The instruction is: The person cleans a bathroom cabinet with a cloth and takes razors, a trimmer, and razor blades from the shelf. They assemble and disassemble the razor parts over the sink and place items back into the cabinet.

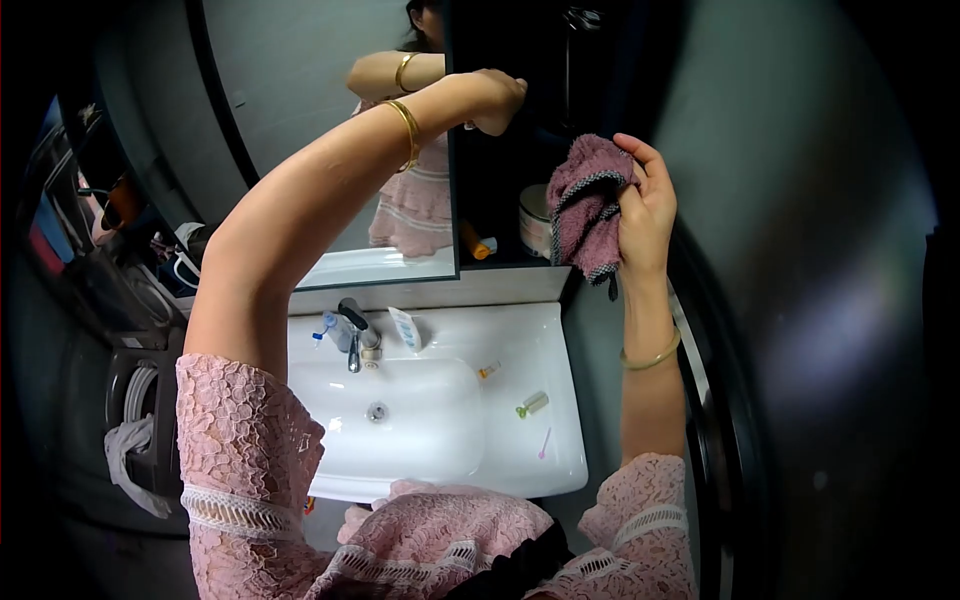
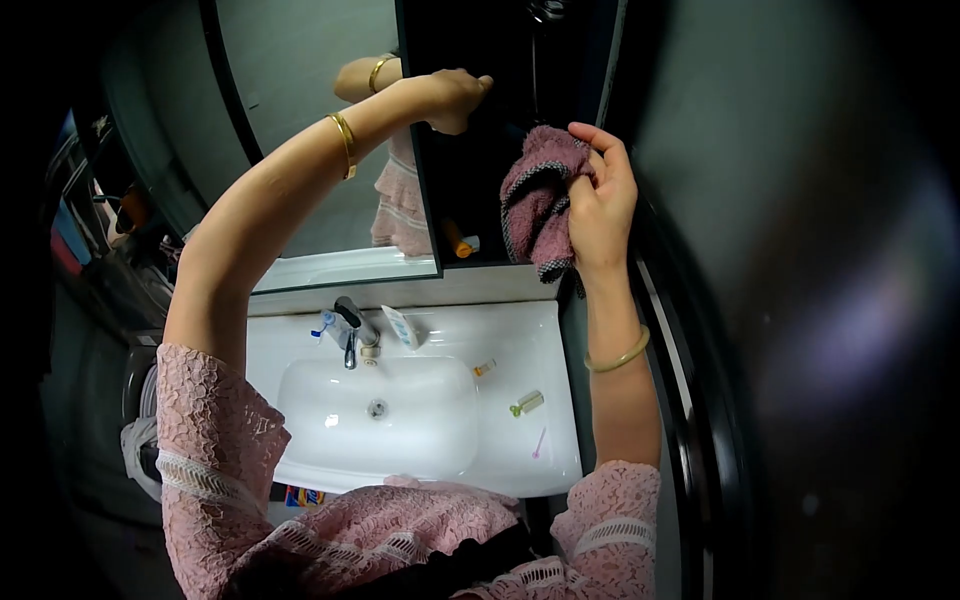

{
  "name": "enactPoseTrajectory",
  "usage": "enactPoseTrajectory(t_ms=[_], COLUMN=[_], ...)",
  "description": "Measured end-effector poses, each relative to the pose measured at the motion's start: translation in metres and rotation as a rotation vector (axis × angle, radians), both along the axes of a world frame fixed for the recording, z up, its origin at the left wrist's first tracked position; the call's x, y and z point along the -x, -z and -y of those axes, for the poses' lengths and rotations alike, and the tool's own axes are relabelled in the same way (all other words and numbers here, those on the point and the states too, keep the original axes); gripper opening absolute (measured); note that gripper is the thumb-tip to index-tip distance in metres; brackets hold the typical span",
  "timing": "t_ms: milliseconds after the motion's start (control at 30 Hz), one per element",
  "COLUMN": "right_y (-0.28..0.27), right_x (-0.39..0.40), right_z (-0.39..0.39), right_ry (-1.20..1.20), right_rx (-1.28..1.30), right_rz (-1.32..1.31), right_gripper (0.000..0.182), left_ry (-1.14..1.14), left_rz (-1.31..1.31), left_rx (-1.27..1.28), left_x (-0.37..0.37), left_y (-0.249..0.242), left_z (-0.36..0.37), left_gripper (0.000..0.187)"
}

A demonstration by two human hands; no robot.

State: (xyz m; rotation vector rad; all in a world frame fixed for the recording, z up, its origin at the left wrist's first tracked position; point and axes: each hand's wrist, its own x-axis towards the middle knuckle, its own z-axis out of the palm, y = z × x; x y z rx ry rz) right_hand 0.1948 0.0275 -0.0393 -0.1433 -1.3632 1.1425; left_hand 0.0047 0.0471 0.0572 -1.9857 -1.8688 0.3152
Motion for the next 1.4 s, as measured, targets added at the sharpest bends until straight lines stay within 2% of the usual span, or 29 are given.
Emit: enactPoseTrajectory(t_ms=[67,133,200,333,367,400,467,500,533,567,600,667,700,733,800,833,933,1000,1067,1133,1267,1400], right_y=[-0.003,-0.007,-0.010,-0.025,-0.032,-0.040,-0.056,-0.057,-0.055,-0.047,-0.058,-0.058,-0.065,-0.070,-0.074,-0.064,-0.056,-0.042,-0.029,-0.028,-0.021,-0.022], right_x=[0.002,0.004,0.006,0.031,0.042,0.057,0.086,0.103,0.116,0.122,0.115,0.112,0.113,0.114,0.121,0.128,0.126,0.128,0.122,0.118,0.101,0.093], right_z=[-0.005,-0.006,-0.007,-0.015,-0.020,-0.026,-0.048,-0.059,-0.066,-0.073,-0.058,-0.072,-0.069,-0.066,-0.057,-0.063,-0.062,-0.053,-0.038,-0.032,-0.036,-0.037], right_ry=[0.001,0.017,0.003,0.026,0.073,0.054,0.367,0.433,0.498,0.112,0.181,-0.068,-0.113,-0.129,0.036,0.176,0.203,0.464,0.576,0.623,0.576,0.535], right_rx=[-0.012,-0.003,-0.010,-0.065,-0.131,-0.159,-0.426,-0.548,-0.671,-0.585,-0.647,-0.751,-0.727,-0.655,-0.689,-0.687,-0.742,-0.793,-0.794,-0.919,-0.899,-0.650], right_rz=[0.006,0.015,0.006,-0.003,0.028,-0.009,0.171,0.339,0.507,0.717,1.209,1.121,1.152,1.208,1.363,1.275,1.056,0.948,0.758,0.617,0.462,0.391], right_gripper=[0.032,0.032,0.033,0.035,0.035,0.035,0.032,0.031,0.031,0.033,0.044,0.053,0.059,0.059,0.052,0.045,0.040,0.036,0.029,0.026,0.033,0.034], left_ry=[0.029,0.158,0.317,0.331,0.420,0.408,0.295,0.289,0.379,0.420,0.461,0.534,0.429,0.424,0.376,0.356,0.293,0.337,0.343,0.363,0.297,0.379], left_rz=[0.009,0.226,0.299,0.548,0.605,0.627,0.394,0.398,0.471,0.507,0.543,0.581,0.654,0.658,0.772,0.743,0.821,0.799,0.816,0.790,0.799,0.805], left_rx=[-0.043,-0.192,-0.339,-0.307,-0.375,-0.330,-0.395,-0.396,-0.409,-0.419,-0.429,-0.374,-0.331,-0.331,-0.375,-0.398,-0.388,-0.424,-0.389,-0.395,-0.382,-0.398], left_x=[0.004,0.002,0.004,-0.007,0.006,0.013,0.015,0.017,0.020,0.028,0.037,0.063,0.064,0.067,0.071,0.074,0.074,0.076,0.077,0.081,0.079,0.062], left_y=[0.000,-0.010,-0.017,-0.048,-0.045,-0.050,-0.062,-0.060,-0.058,-0.054,-0.050,-0.032,-0.030,-0.026,-0.018,-0.015,-0.009,-0.006,-0.007,-0.008,0.000,0.002], left_z=[-0.002,0.009,0.019,0.086,0.087,0.097,0.124,0.133,0.141,0.145,0.149,0.151,0.158,0.161,0.166,0.167,0.169,0.166,0.167,0.167,0.156,0.143], left_gripper=[0.054,0.051,0.043,0.035,0.035,0.037,0.058,0.058,0.053,0.051,0.050,0.034,0.036,0.036,0.034,0.035,0.035,0.035,0.036,0.037,0.036,0.036])
